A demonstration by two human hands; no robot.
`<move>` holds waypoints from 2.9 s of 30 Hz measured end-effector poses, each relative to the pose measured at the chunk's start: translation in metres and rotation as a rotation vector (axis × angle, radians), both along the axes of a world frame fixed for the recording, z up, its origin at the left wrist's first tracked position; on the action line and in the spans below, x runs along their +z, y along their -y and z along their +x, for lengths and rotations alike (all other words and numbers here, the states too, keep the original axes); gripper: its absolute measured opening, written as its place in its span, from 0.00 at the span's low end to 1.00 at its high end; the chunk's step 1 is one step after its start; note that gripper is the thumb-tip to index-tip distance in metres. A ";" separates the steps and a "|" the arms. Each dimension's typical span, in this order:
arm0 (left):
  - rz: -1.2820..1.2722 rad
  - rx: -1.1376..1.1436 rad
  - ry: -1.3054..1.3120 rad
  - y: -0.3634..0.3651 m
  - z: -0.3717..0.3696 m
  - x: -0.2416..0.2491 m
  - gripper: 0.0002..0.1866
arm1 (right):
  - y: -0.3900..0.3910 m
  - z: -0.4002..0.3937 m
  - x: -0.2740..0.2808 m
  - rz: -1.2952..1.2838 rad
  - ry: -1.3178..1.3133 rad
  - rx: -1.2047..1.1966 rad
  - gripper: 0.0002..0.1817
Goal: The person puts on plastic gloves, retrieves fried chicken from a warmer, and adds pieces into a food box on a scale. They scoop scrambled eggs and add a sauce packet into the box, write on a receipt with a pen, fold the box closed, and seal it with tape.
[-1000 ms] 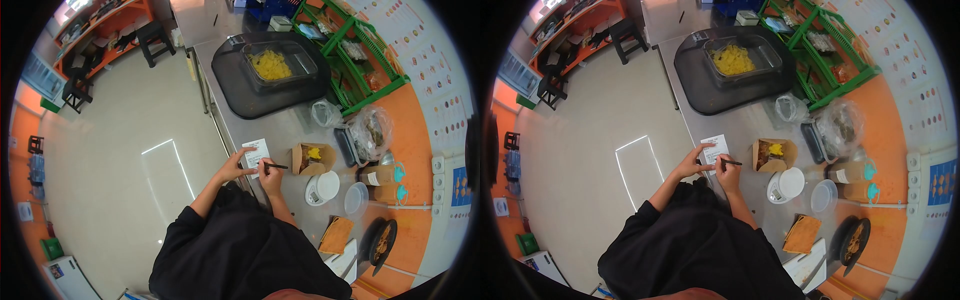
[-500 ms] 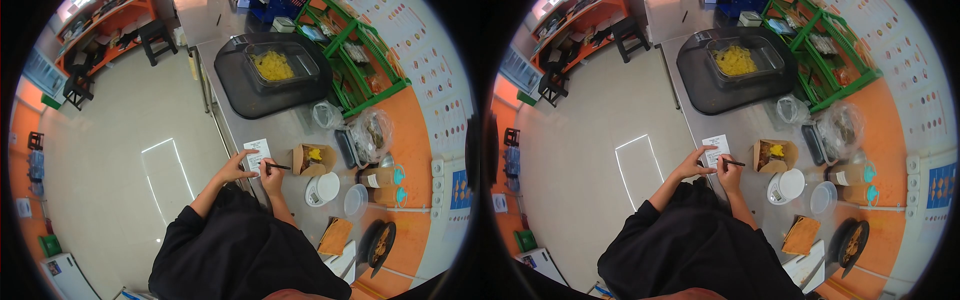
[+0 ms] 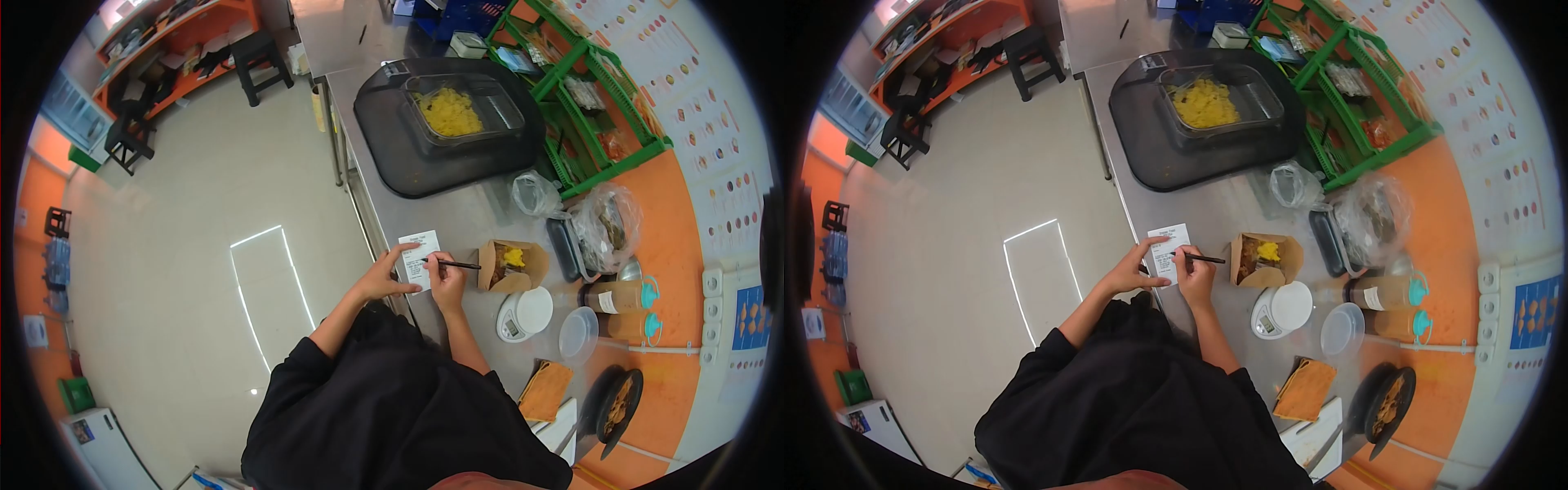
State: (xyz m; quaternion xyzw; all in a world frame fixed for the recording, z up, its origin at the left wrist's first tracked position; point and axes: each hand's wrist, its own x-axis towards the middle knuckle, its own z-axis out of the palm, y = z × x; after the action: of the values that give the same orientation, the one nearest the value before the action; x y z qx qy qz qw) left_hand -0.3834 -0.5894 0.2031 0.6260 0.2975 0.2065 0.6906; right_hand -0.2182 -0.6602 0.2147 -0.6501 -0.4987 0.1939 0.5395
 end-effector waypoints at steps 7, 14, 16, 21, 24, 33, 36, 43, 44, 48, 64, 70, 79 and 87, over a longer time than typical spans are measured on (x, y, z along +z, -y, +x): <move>0.010 0.001 0.020 -0.001 0.001 -0.005 0.48 | -0.001 -0.004 0.014 -0.012 0.019 0.133 0.07; 0.070 0.004 0.016 -0.001 0.002 -0.010 0.49 | 0.002 -0.001 0.002 -0.033 0.026 0.021 0.07; 0.054 0.003 0.018 -0.001 0.002 -0.010 0.49 | 0.001 -0.002 0.005 -0.035 0.038 0.031 0.07; 0.027 0.001 0.041 -0.001 0.002 -0.008 0.49 | 0.000 -0.002 0.007 -0.040 0.063 0.043 0.07; -0.002 -0.004 0.040 -0.001 0.002 -0.007 0.49 | 0.001 -0.002 0.010 -0.034 0.060 0.097 0.06; -0.001 -0.010 0.033 -0.002 0.001 -0.006 0.49 | 0.002 0.003 -0.004 -0.044 -0.036 0.055 0.07; -0.004 -0.013 0.039 -0.002 0.002 -0.007 0.49 | 0.001 0.000 -0.001 -0.024 -0.029 0.056 0.07; -0.006 -0.017 0.060 -0.002 0.001 -0.005 0.48 | 0.000 -0.003 0.007 -0.032 0.072 0.058 0.07; -0.006 -0.014 0.059 -0.002 0.000 -0.006 0.48 | -0.001 -0.004 0.006 0.021 0.080 0.013 0.07; 0.036 -0.013 0.029 -0.002 0.001 -0.006 0.48 | 0.000 -0.002 0.005 -0.017 -0.036 0.055 0.07; 0.174 -0.018 -0.025 -0.003 0.000 -0.010 0.50 | 0.002 -0.003 0.007 0.063 -0.258 -0.017 0.06; 0.152 -0.035 -0.018 -0.006 -0.001 -0.010 0.51 | 0.028 -0.001 0.007 -0.057 -0.145 0.054 0.05; 0.190 -0.047 -0.001 -0.007 -0.002 -0.004 0.52 | 0.026 -0.007 0.010 -0.003 0.055 0.059 0.05; 0.146 -0.052 0.004 -0.007 -0.002 -0.007 0.53 | 0.024 -0.007 0.011 -0.016 0.099 0.116 0.04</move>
State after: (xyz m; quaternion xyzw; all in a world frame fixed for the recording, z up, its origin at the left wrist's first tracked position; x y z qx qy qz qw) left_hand -0.3851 -0.5825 0.1960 0.6819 0.2641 0.2109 0.6487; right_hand -0.2257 -0.6845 0.2253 -0.6331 -0.5600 0.1965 0.4970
